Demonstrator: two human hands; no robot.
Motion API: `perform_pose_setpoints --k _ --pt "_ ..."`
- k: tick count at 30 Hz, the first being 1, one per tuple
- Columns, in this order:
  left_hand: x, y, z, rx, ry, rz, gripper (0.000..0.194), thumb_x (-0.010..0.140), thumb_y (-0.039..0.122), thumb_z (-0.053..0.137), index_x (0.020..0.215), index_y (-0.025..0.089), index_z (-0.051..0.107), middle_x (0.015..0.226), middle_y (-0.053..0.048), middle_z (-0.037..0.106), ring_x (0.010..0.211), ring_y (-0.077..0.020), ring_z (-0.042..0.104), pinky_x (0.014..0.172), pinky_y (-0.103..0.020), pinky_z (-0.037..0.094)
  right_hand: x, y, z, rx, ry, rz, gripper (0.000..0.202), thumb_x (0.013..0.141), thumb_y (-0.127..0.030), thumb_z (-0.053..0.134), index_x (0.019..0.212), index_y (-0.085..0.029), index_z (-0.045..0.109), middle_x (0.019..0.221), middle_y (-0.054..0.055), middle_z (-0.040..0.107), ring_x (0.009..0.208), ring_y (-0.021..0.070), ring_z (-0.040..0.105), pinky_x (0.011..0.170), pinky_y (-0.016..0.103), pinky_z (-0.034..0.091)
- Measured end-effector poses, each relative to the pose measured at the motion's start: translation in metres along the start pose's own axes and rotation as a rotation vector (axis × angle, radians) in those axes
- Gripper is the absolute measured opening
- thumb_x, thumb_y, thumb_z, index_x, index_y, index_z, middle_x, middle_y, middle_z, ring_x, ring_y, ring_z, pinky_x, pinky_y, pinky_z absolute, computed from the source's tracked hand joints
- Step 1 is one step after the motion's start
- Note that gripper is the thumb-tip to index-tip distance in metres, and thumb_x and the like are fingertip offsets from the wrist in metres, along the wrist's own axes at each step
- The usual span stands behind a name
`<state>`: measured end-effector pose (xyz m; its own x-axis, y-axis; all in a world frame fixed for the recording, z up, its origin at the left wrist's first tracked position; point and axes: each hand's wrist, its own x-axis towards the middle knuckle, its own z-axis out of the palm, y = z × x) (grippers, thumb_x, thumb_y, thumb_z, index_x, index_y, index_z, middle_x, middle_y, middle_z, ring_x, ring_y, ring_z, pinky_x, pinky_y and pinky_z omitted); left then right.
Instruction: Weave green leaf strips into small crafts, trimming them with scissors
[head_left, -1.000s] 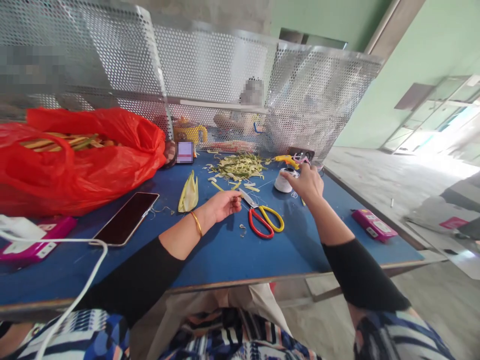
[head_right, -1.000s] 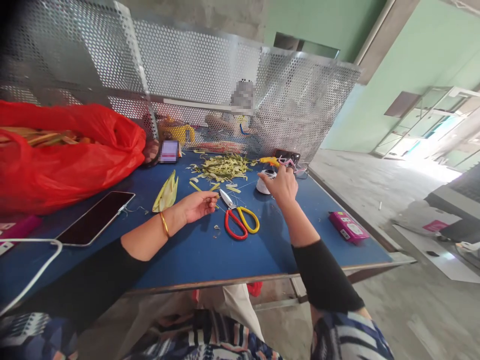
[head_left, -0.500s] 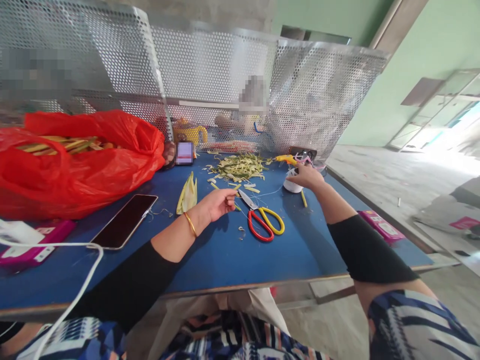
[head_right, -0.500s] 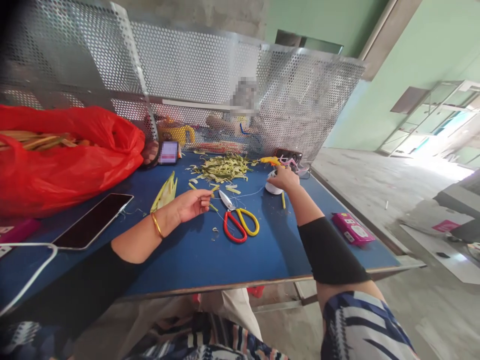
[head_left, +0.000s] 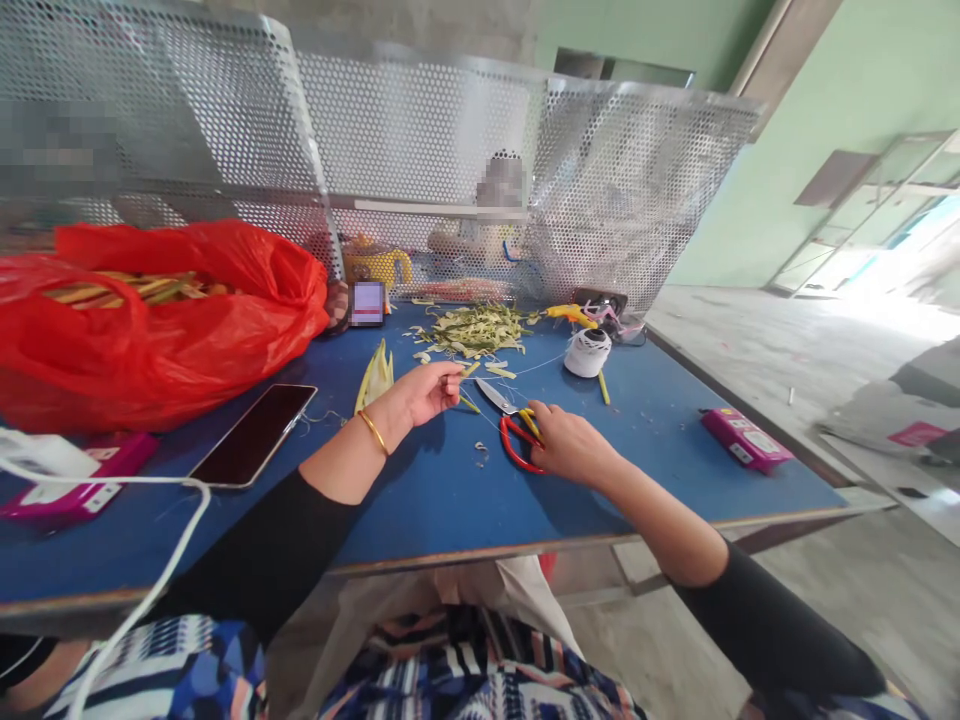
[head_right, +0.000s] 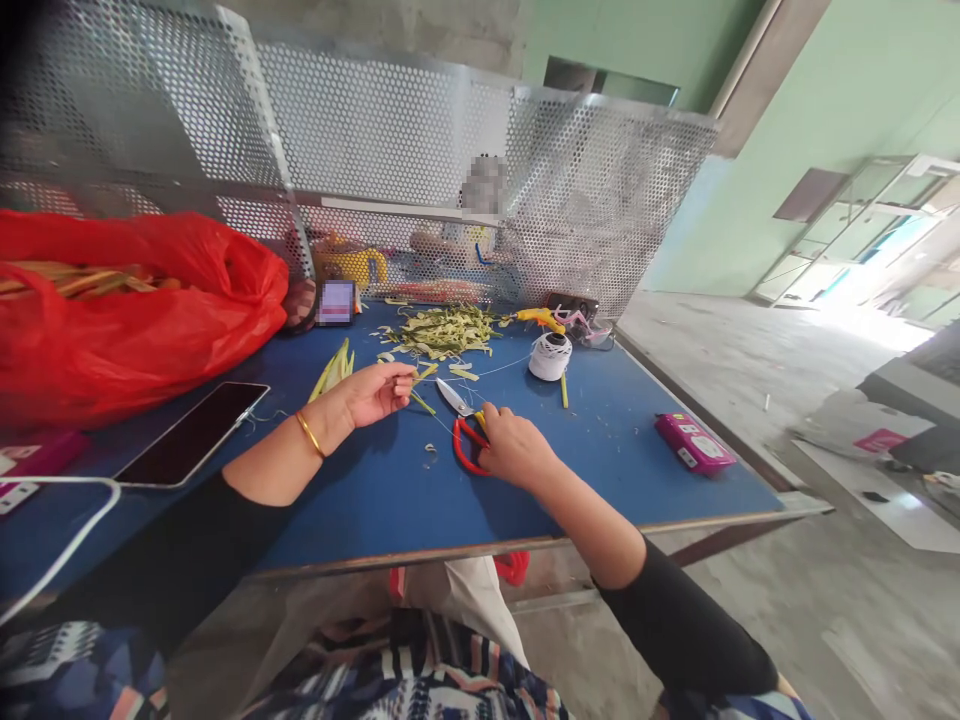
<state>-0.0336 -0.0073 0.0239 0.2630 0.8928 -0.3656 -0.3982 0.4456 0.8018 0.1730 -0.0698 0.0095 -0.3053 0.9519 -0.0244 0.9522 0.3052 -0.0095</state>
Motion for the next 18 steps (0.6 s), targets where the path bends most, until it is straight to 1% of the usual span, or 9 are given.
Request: perform_pose_setpoints --k 2,4,5,7,9,11,13,15,18 --pt "-0.001 0.0 0.001 0.003 -0.008 -0.001 0.035 0.089 0.005 0.045 0.056 0.016 0.045 0.044 0.006 0.038 0.034 -0.0031 0.038 0.039 -0.014 0.041 -0.004 0.01 -0.007 0.029 -0.074 0.015 0.055 0.069 -0.01 0.055 0.124 -0.009 0.053 0.1 0.017 0.067 0.084 0.0269 0.065 0.061 0.029 0.041" --pt "-0.001 -0.001 0.002 0.001 -0.018 -0.001 0.034 0.089 0.005 0.046 0.056 0.016 0.046 0.044 0.007 0.038 0.034 -0.0031 0.038 0.038 -0.014 0.041 -0.009 0.026 -0.013 0.181 -0.114 0.065 0.063 0.066 -0.012 0.06 0.129 -0.012 0.05 0.089 0.01 0.069 0.076 0.0231 0.064 0.058 0.027 0.04" --pt "-0.001 -0.002 0.002 -0.001 -0.022 -0.003 0.034 0.088 0.005 0.047 0.056 0.016 0.046 0.044 0.006 0.039 0.034 -0.0032 0.038 0.038 -0.014 0.041 -0.013 0.033 -0.014 0.297 -0.126 0.105 0.062 0.066 -0.014 0.062 0.127 -0.015 0.052 0.079 0.005 0.068 0.069 0.0201 0.062 0.056 0.026 0.039" --pt "0.0 -0.003 0.002 -0.007 -0.027 -0.008 0.033 0.087 0.005 0.049 0.056 0.015 0.048 0.044 0.006 0.04 0.034 -0.0035 0.039 0.039 -0.015 0.041 -0.022 0.046 -0.014 0.61 -0.191 0.194 0.049 0.067 -0.026 0.068 0.114 -0.019 0.06 0.06 -0.004 0.059 0.052 0.0138 0.052 0.051 0.025 0.037" --pt "0.001 -0.004 0.002 -0.014 -0.025 -0.01 0.033 0.087 0.004 0.049 0.056 0.014 0.049 0.044 0.005 0.041 0.034 -0.0037 0.039 0.038 -0.015 0.041 -0.031 0.053 -0.013 0.987 -0.274 0.239 0.045 0.069 -0.043 0.071 0.105 -0.019 0.062 0.058 -0.006 0.053 0.042 0.0087 0.04 0.043 0.024 0.032" --pt "0.001 -0.005 0.002 -0.017 -0.02 -0.011 0.033 0.087 0.004 0.048 0.056 0.014 0.05 0.043 0.005 0.041 0.034 -0.0036 0.039 0.038 -0.015 0.042 -0.038 0.052 -0.012 1.307 -0.314 0.256 0.048 0.067 -0.055 0.071 0.097 -0.017 0.064 0.063 -0.004 0.053 0.039 0.0057 0.033 0.039 0.023 0.029" --pt "0.001 -0.006 0.002 -0.014 -0.018 -0.008 0.034 0.088 0.004 0.048 0.056 0.014 0.05 0.043 0.006 0.04 0.034 -0.0032 0.038 0.038 -0.015 0.042 -0.043 0.045 -0.013 1.525 -0.333 0.256 0.048 0.066 -0.058 0.073 0.09 -0.017 0.064 0.068 -0.002 0.055 0.041 0.0049 0.033 0.04 0.022 0.03" --pt "0.0 -0.006 0.003 -0.005 -0.018 -0.003 0.035 0.088 0.004 0.047 0.055 0.014 0.05 0.043 0.006 0.04 0.034 -0.0027 0.038 0.039 -0.015 0.041 -0.044 0.036 -0.016 1.651 -0.352 0.27 0.043 0.068 -0.057 0.072 0.085 -0.019 0.063 0.07 -0.001 0.056 0.043 0.0065 0.037 0.043 0.023 0.034" --pt "-0.001 -0.006 0.004 0.013 -0.02 0.005 0.035 0.088 0.004 0.048 0.055 0.014 0.049 0.044 0.006 0.039 0.034 -0.0026 0.038 0.039 -0.014 0.041 -0.042 0.026 -0.019 1.735 -0.373 0.324 0.034 0.08 -0.055 0.061 0.084 -0.021 0.061 0.068 -0.001 0.057 0.046 0.0095 0.042 0.046 0.025 0.038"
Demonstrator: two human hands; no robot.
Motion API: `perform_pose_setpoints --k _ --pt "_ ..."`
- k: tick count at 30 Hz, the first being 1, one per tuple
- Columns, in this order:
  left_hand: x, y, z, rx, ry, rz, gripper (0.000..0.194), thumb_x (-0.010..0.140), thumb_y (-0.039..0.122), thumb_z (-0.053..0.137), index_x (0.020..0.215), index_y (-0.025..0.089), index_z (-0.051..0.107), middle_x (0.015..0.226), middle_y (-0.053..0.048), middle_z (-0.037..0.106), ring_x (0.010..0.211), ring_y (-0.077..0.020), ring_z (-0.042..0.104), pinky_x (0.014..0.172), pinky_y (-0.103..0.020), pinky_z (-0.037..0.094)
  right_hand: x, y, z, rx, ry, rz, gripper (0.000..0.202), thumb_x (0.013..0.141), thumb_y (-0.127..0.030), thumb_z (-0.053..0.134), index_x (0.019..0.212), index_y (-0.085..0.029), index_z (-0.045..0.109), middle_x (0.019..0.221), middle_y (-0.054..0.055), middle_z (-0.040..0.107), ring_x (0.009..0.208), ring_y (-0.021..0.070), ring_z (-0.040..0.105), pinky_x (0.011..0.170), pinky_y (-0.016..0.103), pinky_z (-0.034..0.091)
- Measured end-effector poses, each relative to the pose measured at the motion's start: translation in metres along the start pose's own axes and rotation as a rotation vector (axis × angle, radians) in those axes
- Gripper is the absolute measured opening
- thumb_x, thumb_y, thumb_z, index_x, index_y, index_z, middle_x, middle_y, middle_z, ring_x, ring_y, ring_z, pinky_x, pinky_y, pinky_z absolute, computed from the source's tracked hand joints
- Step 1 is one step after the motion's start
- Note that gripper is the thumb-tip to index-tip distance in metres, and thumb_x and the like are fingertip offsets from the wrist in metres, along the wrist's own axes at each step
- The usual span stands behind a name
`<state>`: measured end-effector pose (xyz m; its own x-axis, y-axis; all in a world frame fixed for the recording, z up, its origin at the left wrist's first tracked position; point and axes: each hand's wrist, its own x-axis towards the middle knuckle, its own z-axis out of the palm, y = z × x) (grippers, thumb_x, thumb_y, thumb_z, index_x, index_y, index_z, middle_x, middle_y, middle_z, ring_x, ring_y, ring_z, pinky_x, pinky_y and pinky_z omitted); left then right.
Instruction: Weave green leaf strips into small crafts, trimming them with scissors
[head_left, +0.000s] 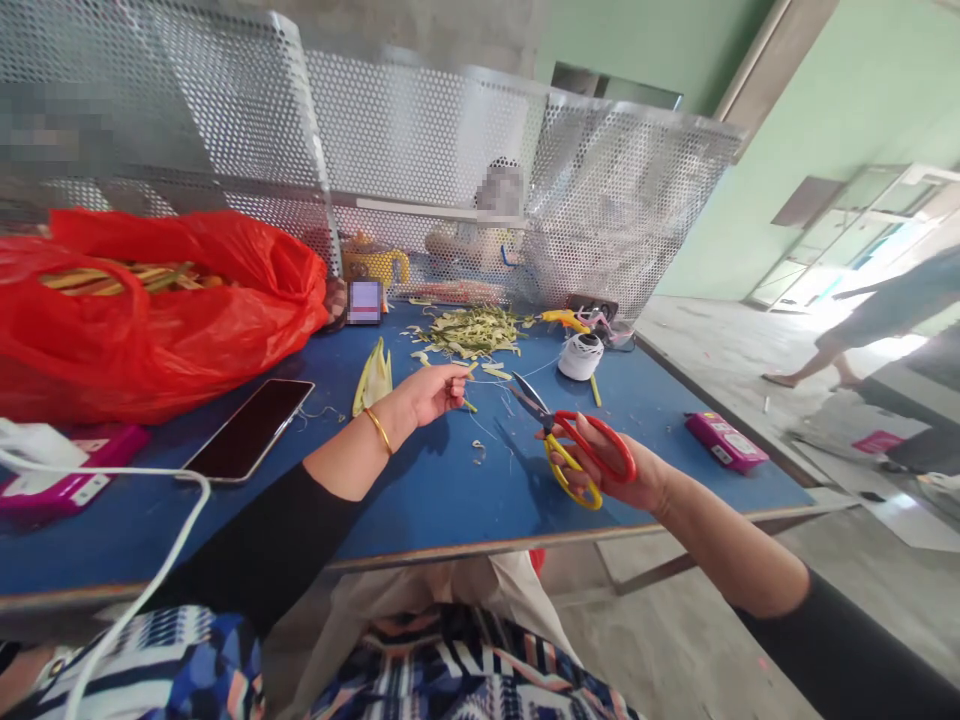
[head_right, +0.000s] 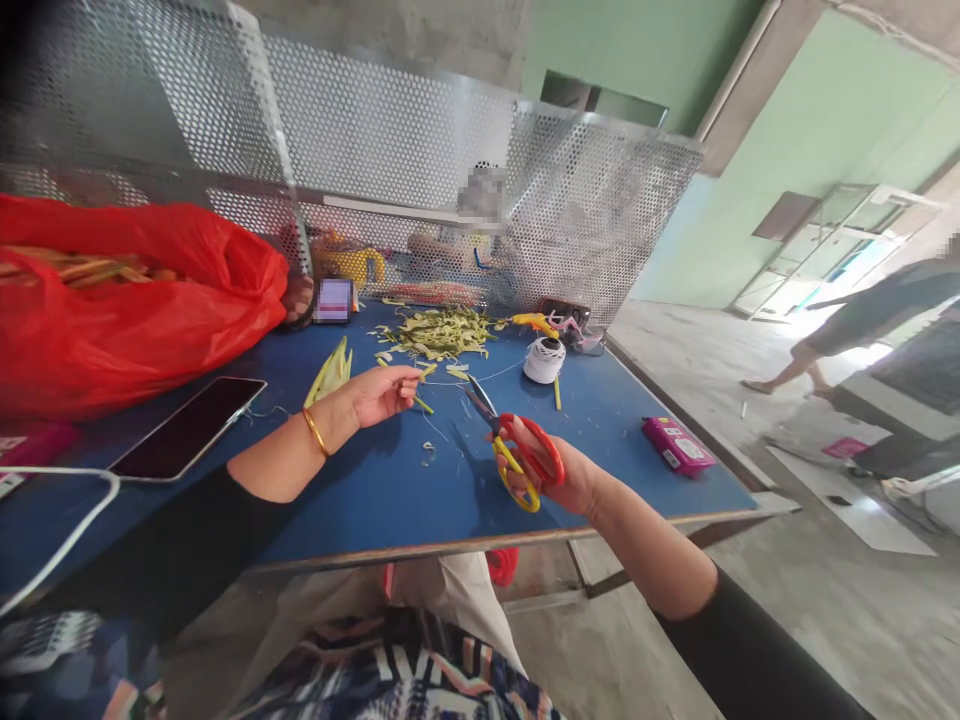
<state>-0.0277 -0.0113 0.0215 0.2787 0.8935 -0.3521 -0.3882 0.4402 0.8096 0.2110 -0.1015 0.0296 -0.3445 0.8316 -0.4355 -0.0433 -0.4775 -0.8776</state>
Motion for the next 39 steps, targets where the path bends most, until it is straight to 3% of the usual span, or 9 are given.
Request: perform_pose_setpoints --k 7,12,16,22,27,29,31,35,39 --pt "-0.003 -0.002 0.004 0.031 -0.016 0.006 0.034 0.088 0.003 0.046 0.055 0.014 0.05 0.045 0.005 0.039 0.036 -0.0033 0.038 0.04 -0.015 0.04 0.018 -0.003 0.005 -0.048 -0.018 0.054 0.039 0.085 -0.057 0.054 0.084 -0.018 0.06 0.064 -0.001 0.057 0.043 0.0092 0.044 0.041 0.022 0.035" --pt "-0.002 -0.007 0.004 0.046 -0.025 0.012 0.034 0.086 0.002 0.049 0.054 0.014 0.05 0.045 0.005 0.04 0.036 -0.0036 0.038 0.04 -0.016 0.04 0.038 -0.001 0.014 -0.133 -0.034 -0.08 0.041 0.077 -0.056 0.064 0.08 -0.016 0.059 0.06 -0.002 0.054 0.04 0.0064 0.042 0.039 0.02 0.033" --pt "0.001 -0.009 0.003 0.051 -0.031 0.011 0.032 0.085 0.002 0.051 0.055 0.013 0.052 0.045 0.005 0.041 0.037 -0.0037 0.039 0.041 -0.016 0.041 0.047 -0.002 0.013 -0.304 0.095 -0.179 0.041 0.072 -0.055 0.068 0.079 -0.016 0.058 0.057 -0.005 0.048 0.038 0.0055 0.035 0.038 0.021 0.032" --pt "-0.002 -0.002 0.001 0.022 -0.042 0.005 0.031 0.087 0.004 0.049 0.058 0.014 0.052 0.046 0.005 0.042 0.039 -0.0032 0.039 0.041 -0.015 0.041 0.044 -0.004 -0.004 -1.241 0.479 -0.255 0.025 0.082 -0.037 0.06 0.095 -0.018 0.066 0.068 0.004 0.062 0.063 0.0186 0.058 0.054 0.027 0.038" --pt "-0.005 0.004 0.001 -0.015 -0.059 -0.013 0.032 0.09 0.006 0.047 0.058 0.014 0.05 0.047 0.005 0.042 0.039 -0.0031 0.04 0.041 -0.014 0.042 0.037 -0.012 -0.006 -1.774 0.534 -0.251 0.021 0.081 -0.027 0.062 0.097 -0.016 0.069 0.092 0.015 0.069 0.084 0.0279 0.066 0.065 0.032 0.044" --pt "-0.005 0.003 0.002 -0.044 -0.066 -0.024 0.032 0.09 0.007 0.047 0.059 0.014 0.05 0.047 0.005 0.043 0.04 -0.0031 0.041 0.041 -0.015 0.042 0.043 -0.02 0.002 -1.672 0.494 -0.372 0.017 0.08 -0.027 0.066 0.092 -0.017 0.071 0.099 0.016 0.069 0.09 0.0275 0.066 0.071 0.033 0.047" --pt "-0.005 0.001 0.004 -0.07 -0.07 -0.023 0.032 0.091 0.008 0.047 0.06 0.014 0.05 0.048 0.005 0.043 0.039 -0.0031 0.042 0.041 -0.015 0.043 0.056 -0.025 0.015 -1.304 0.361 -0.488 0.019 0.083 -0.029 0.065 0.098 -0.019 0.07 0.102 0.011 0.07 0.088 0.022 0.066 0.076 0.032 0.05" --pt "-0.004 -0.002 0.006 -0.092 -0.083 0.006 0.035 0.091 0.008 0.046 0.057 0.014 0.05 0.047 0.005 0.044 0.039 -0.0033 0.043 0.04 -0.015 0.042 0.093 -0.026 0.045 -0.4 0.051 -0.234 0.03 0.074 -0.023 0.074 0.102 -0.016 0.065 0.09 0.006 0.071 0.067 0.0143 0.067 0.061 0.025 0.054" --pt "-0.001 0.0 0.004 -0.116 -0.042 0.077 0.036 0.091 0.008 0.044 0.056 0.013 0.051 0.048 0.003 0.047 0.039 -0.0037 0.044 0.039 -0.014 0.039 0.114 -0.02 0.05 -0.129 -0.098 -0.155 0.022 0.064 -0.025 0.082 0.071 -0.015 0.064 0.064 -0.001 0.066 0.052 0.0082 0.061 0.05 0.019 0.051"
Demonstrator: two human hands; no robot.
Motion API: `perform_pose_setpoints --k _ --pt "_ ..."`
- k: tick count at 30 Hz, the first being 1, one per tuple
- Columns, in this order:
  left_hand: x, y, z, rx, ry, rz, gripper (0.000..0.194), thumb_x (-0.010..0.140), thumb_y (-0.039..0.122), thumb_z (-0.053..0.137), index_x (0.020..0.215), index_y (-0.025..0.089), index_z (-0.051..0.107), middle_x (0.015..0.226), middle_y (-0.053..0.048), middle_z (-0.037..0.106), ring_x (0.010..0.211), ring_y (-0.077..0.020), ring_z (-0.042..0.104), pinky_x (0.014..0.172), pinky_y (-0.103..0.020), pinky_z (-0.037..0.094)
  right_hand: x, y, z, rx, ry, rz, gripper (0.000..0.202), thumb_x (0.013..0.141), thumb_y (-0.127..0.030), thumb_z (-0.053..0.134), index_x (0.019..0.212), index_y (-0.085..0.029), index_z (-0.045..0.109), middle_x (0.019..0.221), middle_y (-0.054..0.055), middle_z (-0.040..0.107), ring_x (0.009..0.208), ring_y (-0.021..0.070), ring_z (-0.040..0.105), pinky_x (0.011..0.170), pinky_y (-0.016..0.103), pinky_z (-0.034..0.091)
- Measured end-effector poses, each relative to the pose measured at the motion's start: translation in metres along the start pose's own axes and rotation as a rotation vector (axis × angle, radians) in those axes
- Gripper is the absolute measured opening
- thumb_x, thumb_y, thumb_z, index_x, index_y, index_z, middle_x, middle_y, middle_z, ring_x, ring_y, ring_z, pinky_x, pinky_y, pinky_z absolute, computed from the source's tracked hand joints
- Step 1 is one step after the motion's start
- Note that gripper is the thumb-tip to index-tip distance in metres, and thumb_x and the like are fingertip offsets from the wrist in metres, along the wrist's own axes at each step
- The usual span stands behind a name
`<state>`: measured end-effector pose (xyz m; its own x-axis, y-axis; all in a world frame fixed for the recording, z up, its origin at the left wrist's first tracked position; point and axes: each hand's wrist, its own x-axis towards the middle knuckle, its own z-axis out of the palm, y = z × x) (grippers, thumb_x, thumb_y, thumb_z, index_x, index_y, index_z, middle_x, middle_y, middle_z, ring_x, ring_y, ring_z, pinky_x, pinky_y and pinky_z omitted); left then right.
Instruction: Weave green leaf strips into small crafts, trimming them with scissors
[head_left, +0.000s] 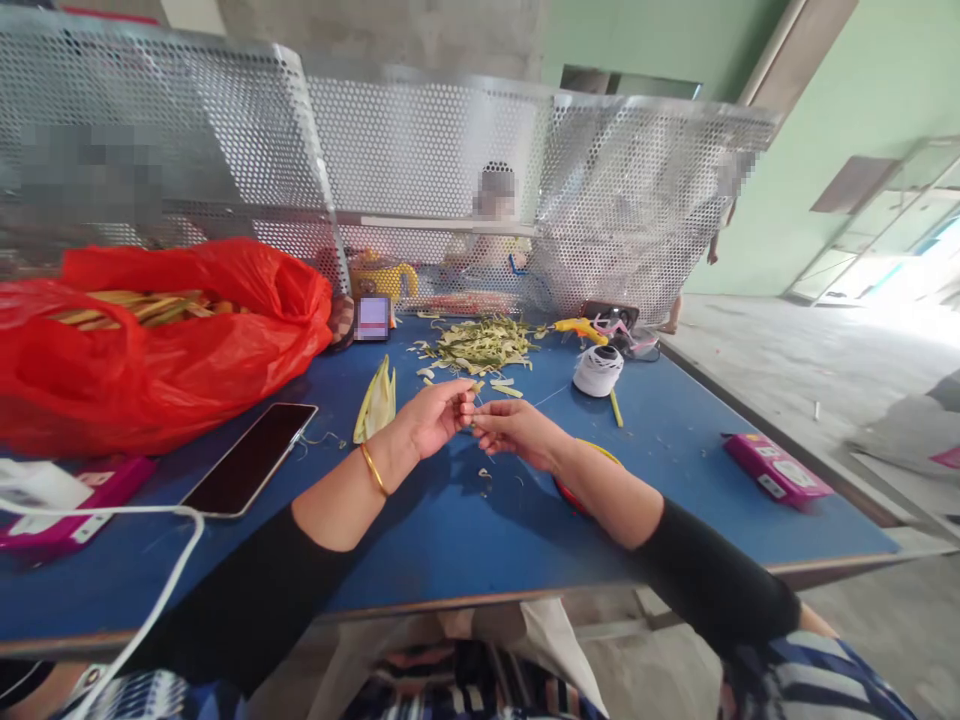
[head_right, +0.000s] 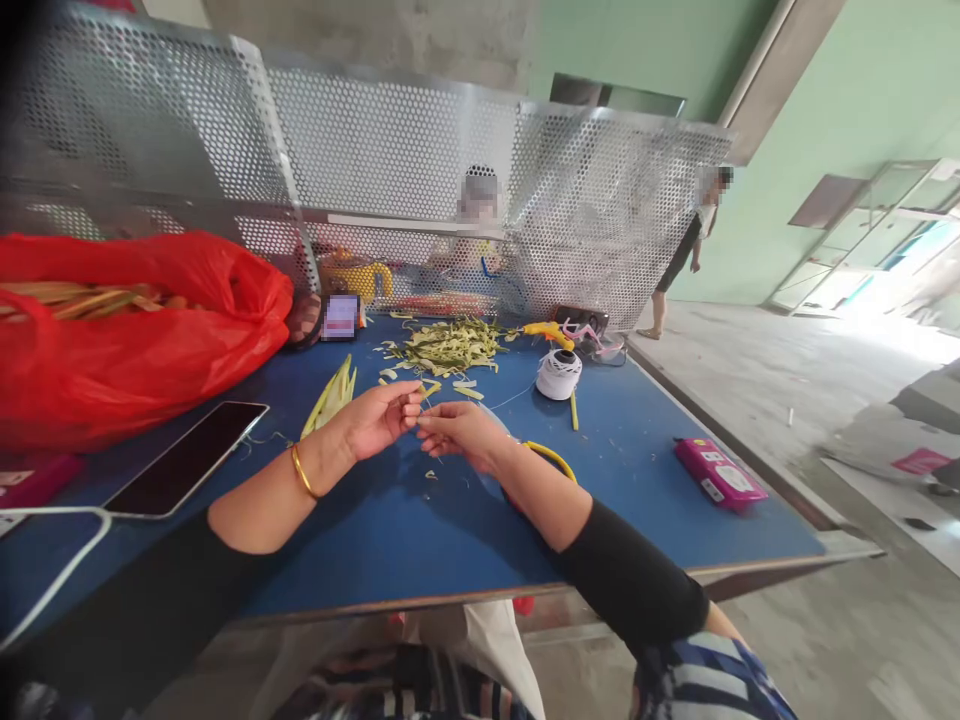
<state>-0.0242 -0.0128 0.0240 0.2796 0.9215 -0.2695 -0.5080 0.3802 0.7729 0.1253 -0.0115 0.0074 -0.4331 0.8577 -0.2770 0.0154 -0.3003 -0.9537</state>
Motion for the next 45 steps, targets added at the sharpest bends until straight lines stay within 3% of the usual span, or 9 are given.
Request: perform_pose_setpoints --k 10,16,18,23,28,30,36,41,45 --pt "0.001 0.0 0.0 0.024 0.196 0.129 0.027 0.088 0.01 0.051 0.062 0.011 0.058 0.054 0.002 0.056 0.041 -0.0037 0.049 0.039 -0.015 0.04 -0.014 -0.016 -0.042 -0.37 0.003 -0.209 0.021 0.064 -0.033 0.073 0.06 -0.015 0.062 0.046 -0.005 0.056 0.041 0.0058 0.049 0.042 0.017 0.039" --pt "0.003 0.008 -0.003 0.015 0.315 0.197 0.024 0.085 0.011 0.056 0.061 0.011 0.059 0.053 0.002 0.057 0.04 -0.003 0.047 0.037 -0.015 0.035 -0.027 -0.023 -0.055 -0.764 -0.494 0.036 0.009 0.066 -0.025 0.066 0.062 -0.016 0.066 0.049 -0.005 0.057 0.046 0.008 0.052 0.047 0.019 0.041" --pt "0.004 0.01 -0.006 0.009 0.362 0.226 0.023 0.084 0.011 0.057 0.06 0.011 0.059 0.053 0.002 0.057 0.04 -0.003 0.047 0.038 -0.014 0.034 -0.028 -0.021 -0.057 -0.886 -0.562 0.102 0.008 0.066 -0.022 0.063 0.061 -0.016 0.067 0.048 -0.005 0.057 0.046 0.0085 0.051 0.048 0.02 0.039" --pt "0.005 0.008 -0.007 0.067 0.38 0.265 0.015 0.077 0.014 0.064 0.062 0.012 0.062 0.056 0.001 0.059 0.044 -0.0044 0.049 0.04 -0.016 0.035 -0.022 -0.019 -0.061 -1.085 -0.304 -0.262 0.014 0.069 -0.032 0.069 0.071 -0.021 0.075 0.074 0.002 0.07 0.068 0.0154 0.061 0.066 0.026 0.045" --pt "0.002 -0.005 0.0 0.147 0.282 0.297 0.011 0.065 0.019 0.072 0.061 0.015 0.063 0.053 0.003 0.054 0.047 -0.0051 0.048 0.042 -0.017 0.031 -0.012 -0.018 -0.063 -0.871 0.468 -0.646 0.022 0.077 -0.039 0.062 0.075 -0.023 0.075 0.089 0.006 0.072 0.084 0.0211 0.064 0.079 0.034 0.047" --pt "0.002 -0.012 0.002 0.194 0.253 0.321 0.011 0.062 0.021 0.073 0.062 0.016 0.064 0.051 0.004 0.052 0.048 -0.0055 0.046 0.043 -0.017 0.03 -0.009 -0.015 -0.057 -0.7 0.624 -0.691 0.021 0.075 -0.039 0.064 0.075 -0.022 0.075 0.086 0.006 0.072 0.084 0.0218 0.064 0.081 0.036 0.047" --pt "-0.001 -0.034 0.011 0.381 0.188 0.414 0.01 0.061 0.025 0.072 0.061 0.017 0.066 0.051 0.004 0.052 0.05 -0.0077 0.041 0.046 -0.02 0.031 -0.007 0.001 -0.023 -0.181 0.284 -0.47 0.027 0.062 -0.041 0.076 0.076 -0.019 0.073 0.075 0.002 0.072 0.075 0.0177 0.063 0.078 0.034 0.048" --pt "-0.002 -0.04 0.014 0.415 0.227 0.397 0.009 0.066 0.022 0.069 0.059 0.017 0.067 0.051 0.003 0.053 0.051 -0.0088 0.043 0.048 -0.021 0.032 -0.006 0.007 -0.018 -0.1 0.313 -0.408 0.023 0.055 -0.035 0.08 0.069 -0.019 0.07 0.069 0.002 0.07 0.069 0.0167 0.062 0.072 0.032 0.048" --pt "-0.002 -0.041 0.014 0.4 0.253 0.365 0.011 0.07 0.023 0.07 0.06 0.017 0.069 0.052 0.002 0.055 0.053 -0.0097 0.046 0.049 -0.021 0.034 -0.005 0.009 -0.022 -0.261 0.392 -0.476 0.02 0.06 -0.037 0.075 0.07 -0.02 0.07 0.069 0.003 0.07 0.065 0.0173 0.058 0.066 0.031 0.046"
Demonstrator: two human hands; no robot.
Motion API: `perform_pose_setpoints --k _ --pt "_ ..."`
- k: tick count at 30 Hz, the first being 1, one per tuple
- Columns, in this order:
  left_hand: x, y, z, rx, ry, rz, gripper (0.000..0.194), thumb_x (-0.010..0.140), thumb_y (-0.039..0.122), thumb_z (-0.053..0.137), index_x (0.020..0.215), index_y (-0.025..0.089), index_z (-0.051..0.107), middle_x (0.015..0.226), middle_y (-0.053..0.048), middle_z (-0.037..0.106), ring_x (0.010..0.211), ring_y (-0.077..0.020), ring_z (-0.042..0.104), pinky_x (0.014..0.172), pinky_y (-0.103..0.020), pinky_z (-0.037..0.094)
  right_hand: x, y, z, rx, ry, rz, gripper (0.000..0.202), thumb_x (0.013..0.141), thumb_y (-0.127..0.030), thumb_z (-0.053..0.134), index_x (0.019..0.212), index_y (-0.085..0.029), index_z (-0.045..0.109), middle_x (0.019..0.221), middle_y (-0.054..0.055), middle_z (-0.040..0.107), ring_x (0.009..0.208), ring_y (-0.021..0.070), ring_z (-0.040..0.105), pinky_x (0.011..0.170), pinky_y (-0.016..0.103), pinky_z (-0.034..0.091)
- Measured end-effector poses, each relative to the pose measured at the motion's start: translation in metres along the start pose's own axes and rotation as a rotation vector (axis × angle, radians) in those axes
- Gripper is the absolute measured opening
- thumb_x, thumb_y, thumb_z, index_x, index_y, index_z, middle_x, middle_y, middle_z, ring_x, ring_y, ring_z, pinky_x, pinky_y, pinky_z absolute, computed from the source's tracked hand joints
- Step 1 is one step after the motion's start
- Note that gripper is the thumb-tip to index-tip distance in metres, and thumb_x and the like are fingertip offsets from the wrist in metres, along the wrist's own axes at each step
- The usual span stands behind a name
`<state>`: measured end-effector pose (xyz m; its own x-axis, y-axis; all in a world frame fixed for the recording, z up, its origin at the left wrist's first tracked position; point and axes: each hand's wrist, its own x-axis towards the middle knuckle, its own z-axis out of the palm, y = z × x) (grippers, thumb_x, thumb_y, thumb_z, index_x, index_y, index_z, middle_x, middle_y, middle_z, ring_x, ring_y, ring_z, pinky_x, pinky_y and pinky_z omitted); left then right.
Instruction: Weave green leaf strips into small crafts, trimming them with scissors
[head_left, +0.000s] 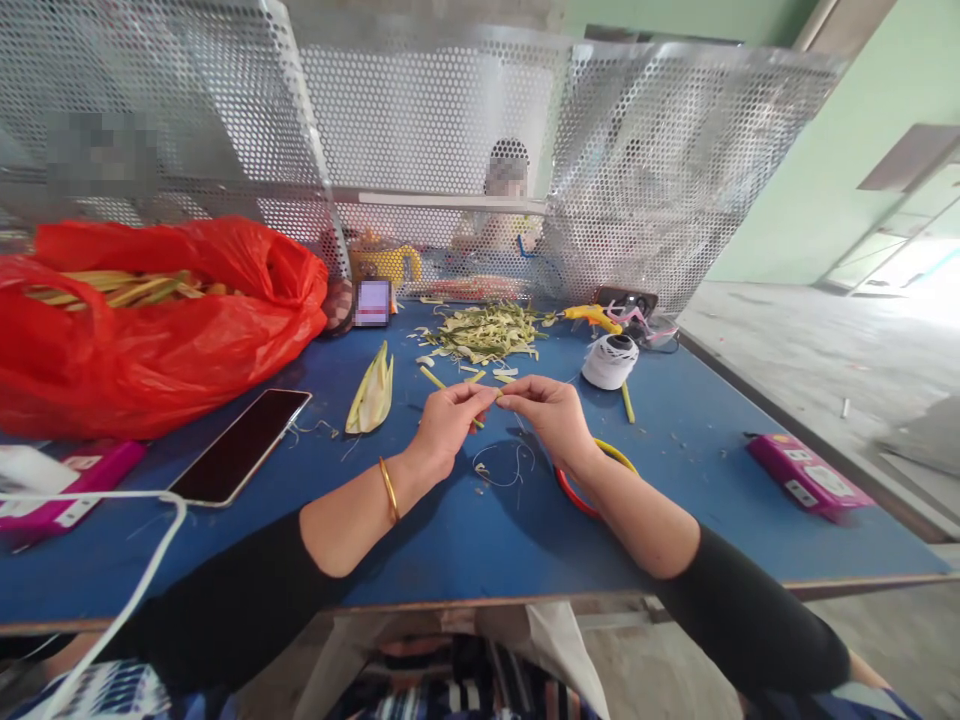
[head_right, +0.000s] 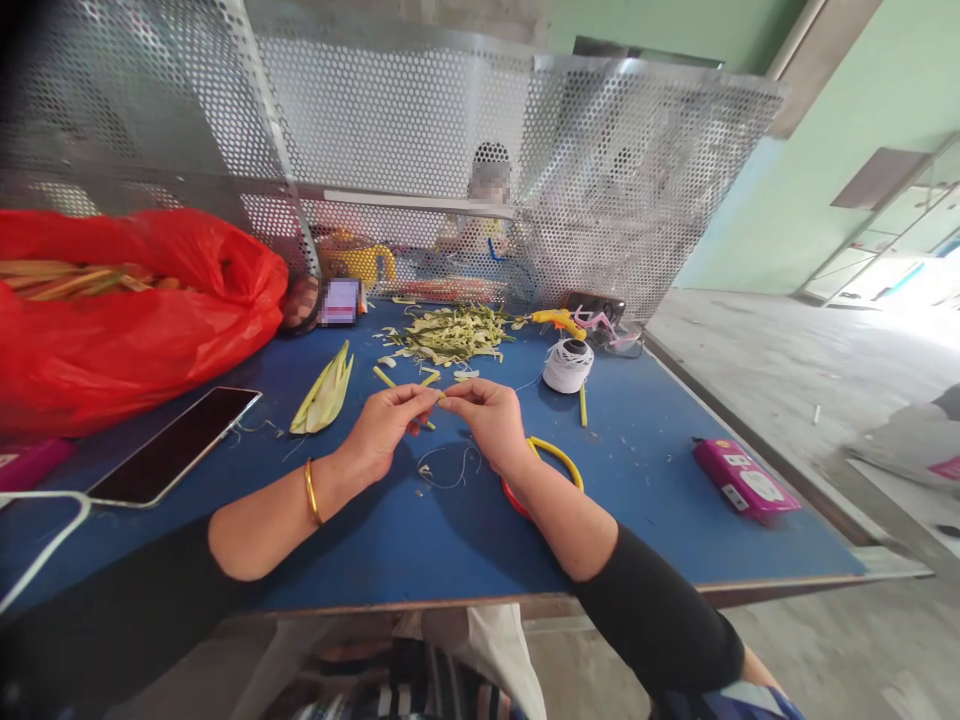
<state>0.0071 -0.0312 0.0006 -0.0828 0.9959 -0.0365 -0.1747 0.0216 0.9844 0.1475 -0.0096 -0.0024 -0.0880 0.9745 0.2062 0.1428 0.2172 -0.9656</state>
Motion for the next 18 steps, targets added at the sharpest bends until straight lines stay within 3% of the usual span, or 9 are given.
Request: perform_pose_setpoints --k 5,8,10,13,16,18 --pt "0.003 0.006 -0.002 0.106 0.02 -0.013 0.01 0.07 0.022 0.071 0.062 0.016 0.071 0.06 -0.001 0.063 0.053 -0.0106 0.051 0.047 -0.022 0.036 -0.003 -0.005 -0.002 -0.407 0.08 -0.245 0.008 0.072 -0.03 0.067 0.068 -0.024 0.068 0.074 0.002 0.071 0.077 0.0207 0.061 0.079 0.034 0.043" --pt "0.016 0.017 -0.017 0.199 0.057 -0.018 0.006 0.071 0.022 0.071 0.07 0.017 0.071 0.066 -0.002 0.066 0.055 -0.0127 0.055 0.05 -0.022 0.039 -0.001 -0.007 -0.007 -0.487 0.077 -0.27 0.008 0.074 -0.027 0.065 0.068 -0.023 0.066 0.075 0.002 0.071 0.076 0.0205 0.061 0.08 0.033 0.042" --pt "0.027 0.027 -0.033 0.378 0.142 0.083 0.007 0.072 0.024 0.07 0.068 0.019 0.069 0.063 -0.001 0.064 0.057 -0.0139 0.056 0.052 -0.023 0.038 0.003 -0.007 -0.012 -0.477 0.103 -0.246 0.008 0.075 -0.027 0.063 0.069 -0.021 0.065 0.074 0.002 0.07 0.074 0.0199 0.061 0.077 0.032 0.042" --pt "0.041 0.038 -0.056 0.854 0.259 0.207 0.027 0.067 0.031 0.076 0.048 0.021 0.06 0.049 -0.001 0.055 0.057 -0.0167 0.054 0.053 -0.025 0.031 0.009 -0.003 -0.018 -0.446 0.164 -0.213 0.011 0.077 -0.029 0.059 0.071 -0.02 0.062 0.075 0.003 0.068 0.074 0.0194 0.059 0.073 0.031 0.042" --pt "0.048 0.038 -0.068 1.009 0.195 0.03 0.042 0.064 0.039 0.079 0.036 0.021 0.054 0.038 -0.002 0.048 0.053 -0.0185 0.052 0.052 -0.027 0.028 0.013 0.001 -0.02 -0.442 0.177 -0.197 0.012 0.077 -0.03 0.056 0.07 -0.02 0.059 0.076 0.003 0.067 0.075 0.0193 0.057 0.073 0.031 0.042" --pt "0.05 0.031 -0.068 0.833 0.102 -0.062 0.043 0.062 0.036 0.081 0.033 0.022 0.053 0.034 -0.001 0.045 0.048 -0.0174 0.051 0.051 -0.027 0.026 0.014 0.005 -0.018 -0.461 0.159 -0.194 0.011 0.077 -0.029 0.056 0.07 -0.021 0.058 0.078 0.003 0.066 0.077 0.0198 0.057 0.074 0.032 0.042"
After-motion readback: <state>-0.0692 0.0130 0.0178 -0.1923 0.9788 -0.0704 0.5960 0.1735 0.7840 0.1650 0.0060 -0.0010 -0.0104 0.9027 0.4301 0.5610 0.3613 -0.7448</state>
